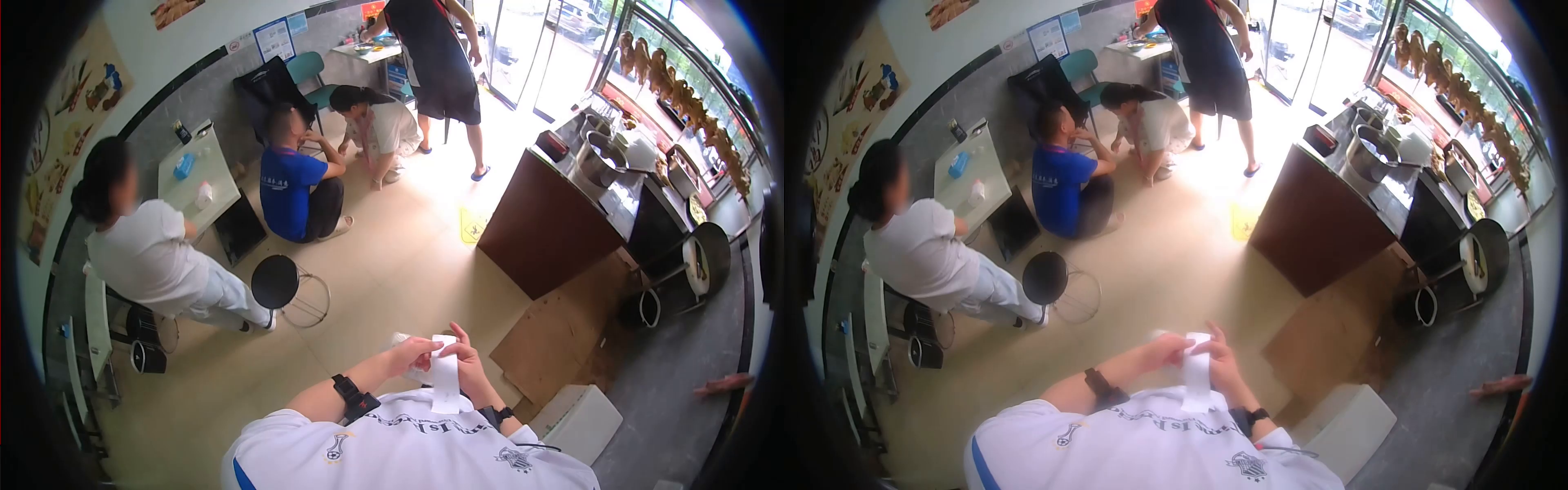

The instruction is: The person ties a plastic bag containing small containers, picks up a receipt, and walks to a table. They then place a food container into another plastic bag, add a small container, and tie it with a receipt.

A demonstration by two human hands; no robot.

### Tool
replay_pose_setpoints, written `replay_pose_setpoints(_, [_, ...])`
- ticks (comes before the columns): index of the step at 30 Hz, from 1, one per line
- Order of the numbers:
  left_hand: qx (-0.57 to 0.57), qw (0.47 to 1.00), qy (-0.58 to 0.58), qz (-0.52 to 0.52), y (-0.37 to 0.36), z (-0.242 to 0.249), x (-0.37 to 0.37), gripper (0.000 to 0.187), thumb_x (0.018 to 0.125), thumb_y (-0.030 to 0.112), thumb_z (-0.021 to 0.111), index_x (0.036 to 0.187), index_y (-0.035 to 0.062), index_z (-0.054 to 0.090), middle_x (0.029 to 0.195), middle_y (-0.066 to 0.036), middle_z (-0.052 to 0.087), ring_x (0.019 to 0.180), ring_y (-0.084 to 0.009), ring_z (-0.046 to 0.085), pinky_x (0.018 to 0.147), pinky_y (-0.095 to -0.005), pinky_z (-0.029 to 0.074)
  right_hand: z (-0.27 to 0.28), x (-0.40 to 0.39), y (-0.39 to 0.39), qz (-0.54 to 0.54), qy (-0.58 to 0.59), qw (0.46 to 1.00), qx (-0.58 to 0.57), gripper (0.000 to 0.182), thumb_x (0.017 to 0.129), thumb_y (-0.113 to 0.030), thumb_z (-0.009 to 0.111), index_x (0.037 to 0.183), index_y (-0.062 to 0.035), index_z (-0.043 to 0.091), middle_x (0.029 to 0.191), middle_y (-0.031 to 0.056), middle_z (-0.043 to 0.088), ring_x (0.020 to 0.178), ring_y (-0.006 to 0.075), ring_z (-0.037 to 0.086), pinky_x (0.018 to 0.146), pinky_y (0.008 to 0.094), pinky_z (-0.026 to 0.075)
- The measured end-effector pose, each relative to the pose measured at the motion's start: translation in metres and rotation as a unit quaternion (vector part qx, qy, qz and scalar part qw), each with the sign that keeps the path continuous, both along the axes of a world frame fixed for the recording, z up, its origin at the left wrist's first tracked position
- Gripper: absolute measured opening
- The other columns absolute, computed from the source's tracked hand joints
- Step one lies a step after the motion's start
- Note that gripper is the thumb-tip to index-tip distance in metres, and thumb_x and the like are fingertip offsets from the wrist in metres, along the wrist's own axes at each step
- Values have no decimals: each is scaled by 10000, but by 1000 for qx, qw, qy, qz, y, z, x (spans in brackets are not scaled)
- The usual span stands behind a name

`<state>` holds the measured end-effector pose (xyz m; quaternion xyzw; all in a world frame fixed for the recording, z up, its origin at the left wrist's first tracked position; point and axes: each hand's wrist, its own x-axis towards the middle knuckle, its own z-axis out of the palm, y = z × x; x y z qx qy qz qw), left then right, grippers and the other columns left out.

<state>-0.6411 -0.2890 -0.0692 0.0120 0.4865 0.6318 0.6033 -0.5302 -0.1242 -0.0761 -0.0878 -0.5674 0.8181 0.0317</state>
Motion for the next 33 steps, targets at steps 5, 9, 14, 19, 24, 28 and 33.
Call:
replay_pose_setpoints(5, [50,986,-27,154,51,-5,-77,316,992,238,572,1171,-11,650,1084,-109,689,965,-205,675,832,-344,535,-11,-113,62,66,-22,998,11,137,871,-13,637,954,-68,731,1579,100,276,1375,251,410,1050,387,426])
replay_pose_setpoints(9, [0,975,61,214,90,23,-161,252,975,210,612,1130,23,681,934,-28,679,779,-112,617,708,-266,503,37,-209,109,73,-82,964,-240,374,956,-99,554,1324,-46,516,1395,146,500,1199,252,551,996,378,476])
replay_pose_setpoints(14, [-13,944,190,270,138,38,-248,208,954,219,664,1055,51,734,779,24,647,613,-50,522,584,-222,451,44,-300,155,159,-169,972,-30,333,979,-128,577,1293,-21,549,1118,108,656,939,186,659,782,330,557])
replay_pose_setpoints(19, [-78,949,220,212,166,35,-350,216,940,198,680,1100,64,733,736,43,624,603,-35,497,545,-219,426,16,-388,181,148,-148,975,80,285,986,-92,563,1257,-8,590,1021,87,706,881,155,680,793,302,554])
replay_pose_setpoints(24, [-79,952,249,161,171,24,-446,233,921,206,705,1124,96,736,753,34,639,608,-35,482,548,-220,408,24,-458,195,141,-178,961,157,296,978,-72,552,1263,1,584,1016,89,704,882,159,680,798,298,543])
replay_pose_setpoints(28, [-92,970,222,44,185,30,-503,240,916,210,711,1133,110,736,823,2,673,668,-48,535,599,-232,449,15,-504,211,120,-207,959,150,317,963,-64,562,1271,8,590,1009,83,700,866,147,663,785,285,525])
replay_pose_setpoints(33, [-97,967,235,22,227,7,-558,242,909,199,714,1130,102,734,890,-22,698,760,-75,604,683,-243,493,33,-556,239,83,-233,955,167,315,946,-59,569,1249,17,612,989,69,699,864,122,637,774,267,505])
